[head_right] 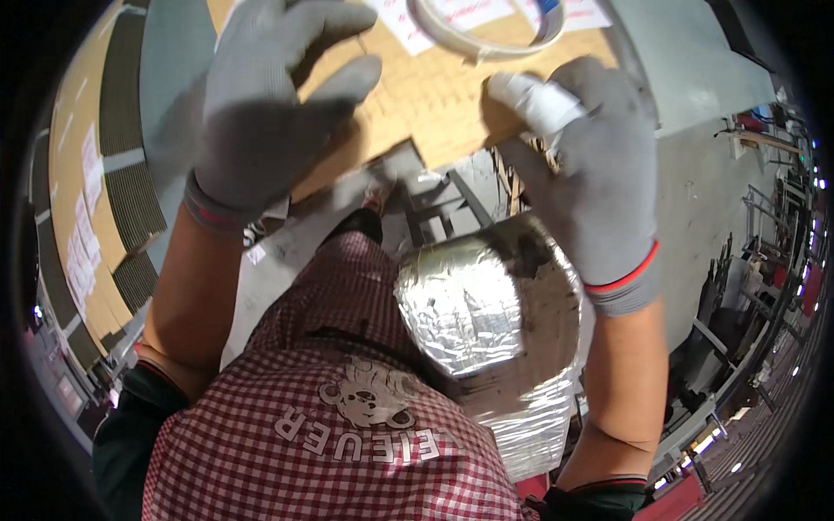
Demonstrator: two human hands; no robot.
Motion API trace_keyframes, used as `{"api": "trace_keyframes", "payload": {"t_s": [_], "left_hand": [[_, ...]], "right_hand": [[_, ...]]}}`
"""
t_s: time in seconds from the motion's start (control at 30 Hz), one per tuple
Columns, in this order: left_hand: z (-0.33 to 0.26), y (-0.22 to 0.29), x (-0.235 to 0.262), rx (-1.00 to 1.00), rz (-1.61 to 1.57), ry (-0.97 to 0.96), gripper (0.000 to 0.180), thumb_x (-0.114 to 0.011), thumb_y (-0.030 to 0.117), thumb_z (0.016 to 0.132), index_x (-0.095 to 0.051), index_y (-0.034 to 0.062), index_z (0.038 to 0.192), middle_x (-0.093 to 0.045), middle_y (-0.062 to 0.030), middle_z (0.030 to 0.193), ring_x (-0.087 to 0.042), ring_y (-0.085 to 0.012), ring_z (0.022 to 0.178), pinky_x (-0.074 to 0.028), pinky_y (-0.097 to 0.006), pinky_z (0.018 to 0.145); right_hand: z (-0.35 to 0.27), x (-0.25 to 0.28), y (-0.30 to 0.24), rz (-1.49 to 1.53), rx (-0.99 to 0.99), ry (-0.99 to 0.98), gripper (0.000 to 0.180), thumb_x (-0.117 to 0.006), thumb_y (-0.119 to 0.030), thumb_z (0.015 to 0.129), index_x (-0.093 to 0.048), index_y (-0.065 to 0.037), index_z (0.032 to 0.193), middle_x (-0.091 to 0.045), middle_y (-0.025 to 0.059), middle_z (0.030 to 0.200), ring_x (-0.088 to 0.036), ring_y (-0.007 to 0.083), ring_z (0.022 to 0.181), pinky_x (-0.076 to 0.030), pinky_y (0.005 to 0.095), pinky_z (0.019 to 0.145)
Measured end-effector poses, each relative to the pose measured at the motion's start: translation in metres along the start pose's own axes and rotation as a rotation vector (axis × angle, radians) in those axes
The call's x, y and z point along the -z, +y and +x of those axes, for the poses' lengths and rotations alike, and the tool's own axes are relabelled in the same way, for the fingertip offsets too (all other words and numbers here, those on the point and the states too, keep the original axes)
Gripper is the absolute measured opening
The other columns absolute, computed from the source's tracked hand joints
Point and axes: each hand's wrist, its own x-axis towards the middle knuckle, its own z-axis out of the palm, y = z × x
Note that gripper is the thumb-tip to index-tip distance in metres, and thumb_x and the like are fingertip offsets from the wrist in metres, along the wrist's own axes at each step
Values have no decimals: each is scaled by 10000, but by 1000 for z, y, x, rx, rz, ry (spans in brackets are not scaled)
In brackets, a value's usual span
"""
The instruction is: The person bundles stacks of cardboard strips by wrapping them with white tape and then places the finished bundles onto a stack. They also apply white labels to long cardboard pieces before setting them aside.
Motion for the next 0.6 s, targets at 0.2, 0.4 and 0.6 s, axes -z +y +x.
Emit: {"api": "trace_keyframes", "payload": {"t_s": [0.2, 0.4, 0.6], "left_hand": [[0, 5, 10, 67, -45, -32, 301, -626, 218, 773, -652, -14, 963, -599, -205, 1063, -548, -349, 1044, -442, -419, 925], [-8, 19, 6, 35, 42, 36, 313, -641, 209, 781, -655, -22, 992, -596, -213, 1095, -542, -365, 1068, -427, -425, 949], [-7, -7, -6, -2, 32, 36, 317, -647, 202, 780, -653, -26, 999, -597, -216, 1097, -539, -375, 1075, -422, -425, 960]], "right_hand": [[1, -7, 4, 311, -77, -60, 395, -714, 107, 762, -647, 33, 1144, -533, 36, 1012, -616, 122, 904, -482, 211, 706], [-6, -9, 7, 369, -53, -50, 383, -746, 69, 743, -661, 25, 1114, -596, 69, 1034, -639, 144, 899, -487, 228, 723], [-8, -11, 6, 397, -57, -19, 398, -776, 56, 714, -675, 10, 1096, -634, 106, 1093, -647, 183, 960, -531, 271, 814]]}}
